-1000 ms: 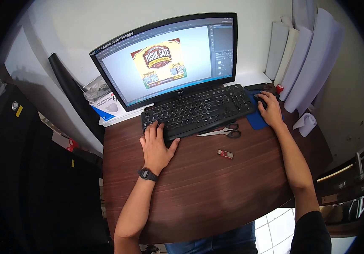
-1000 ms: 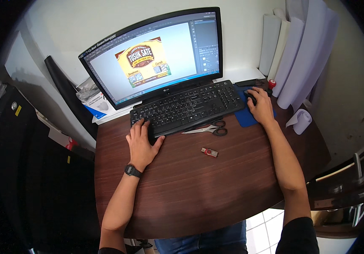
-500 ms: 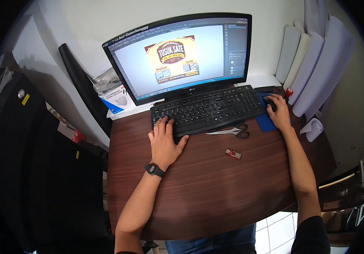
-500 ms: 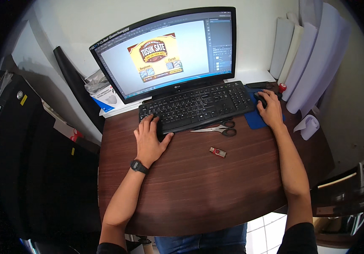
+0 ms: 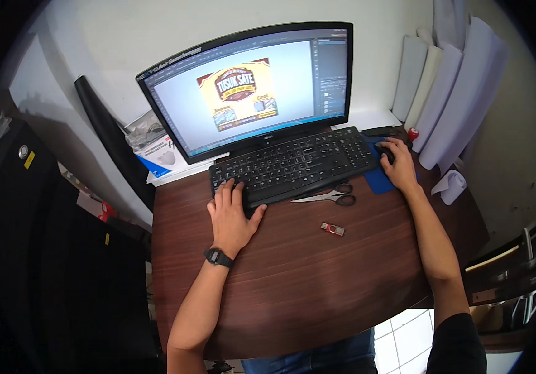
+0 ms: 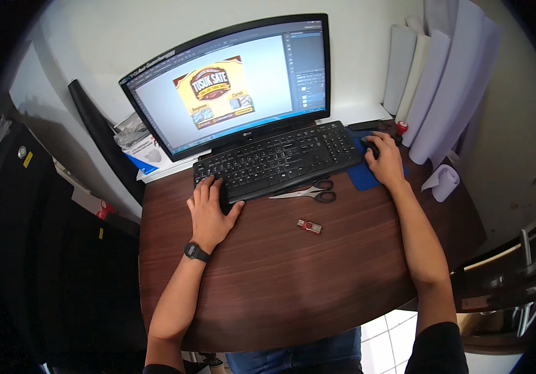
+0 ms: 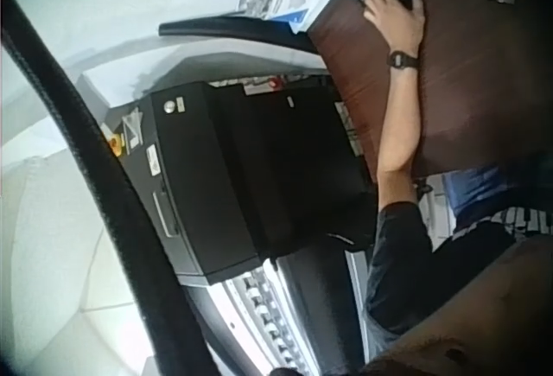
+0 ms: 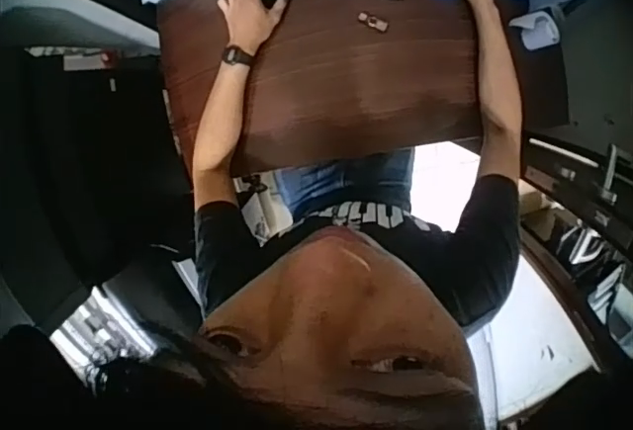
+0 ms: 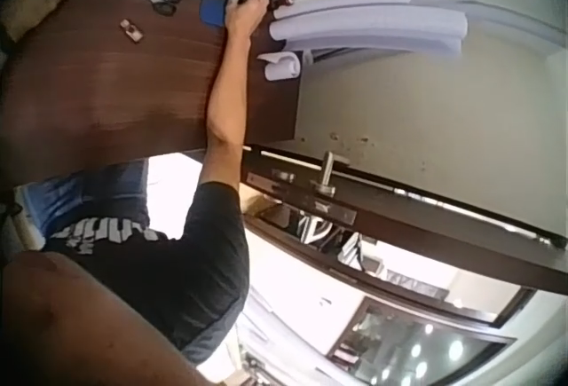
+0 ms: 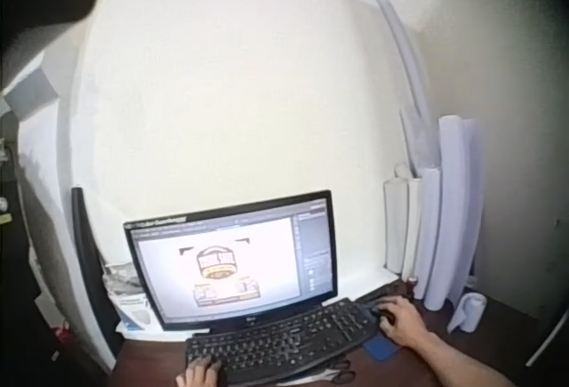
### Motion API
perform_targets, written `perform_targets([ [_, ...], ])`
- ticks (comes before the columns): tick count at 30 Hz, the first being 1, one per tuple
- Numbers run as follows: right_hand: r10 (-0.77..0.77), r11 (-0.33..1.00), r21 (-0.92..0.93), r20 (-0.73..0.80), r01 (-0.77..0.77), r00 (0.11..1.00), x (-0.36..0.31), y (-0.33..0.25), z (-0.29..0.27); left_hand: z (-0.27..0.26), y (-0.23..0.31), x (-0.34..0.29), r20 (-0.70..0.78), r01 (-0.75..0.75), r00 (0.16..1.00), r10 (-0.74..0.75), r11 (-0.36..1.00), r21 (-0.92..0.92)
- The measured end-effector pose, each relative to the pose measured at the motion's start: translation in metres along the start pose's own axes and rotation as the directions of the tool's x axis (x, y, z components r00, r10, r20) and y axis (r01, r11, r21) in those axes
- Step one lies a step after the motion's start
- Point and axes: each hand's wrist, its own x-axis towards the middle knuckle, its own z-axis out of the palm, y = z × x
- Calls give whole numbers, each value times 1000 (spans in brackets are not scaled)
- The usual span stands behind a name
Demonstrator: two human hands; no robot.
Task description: Designing a food advertisement using a computer and mouse at a desk station.
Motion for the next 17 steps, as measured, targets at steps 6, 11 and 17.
perform_targets([
  [6, 9, 1000, 16, 3, -9, 1000, 0, 0, 0, -2, 3, 1, -1, 11, 1000, -11, 1000, 7],
  [11, 12, 1000, 11, -5, -12, 1000, -1, 0, 0, -1, 3, 1, -2, 5, 1000, -5, 1000, 9],
  [17, 15, 1000, 21, 15, -15, 1000, -1, 2, 0, -1, 3, 1, -1, 8, 1000, -8, 1000, 12],
])
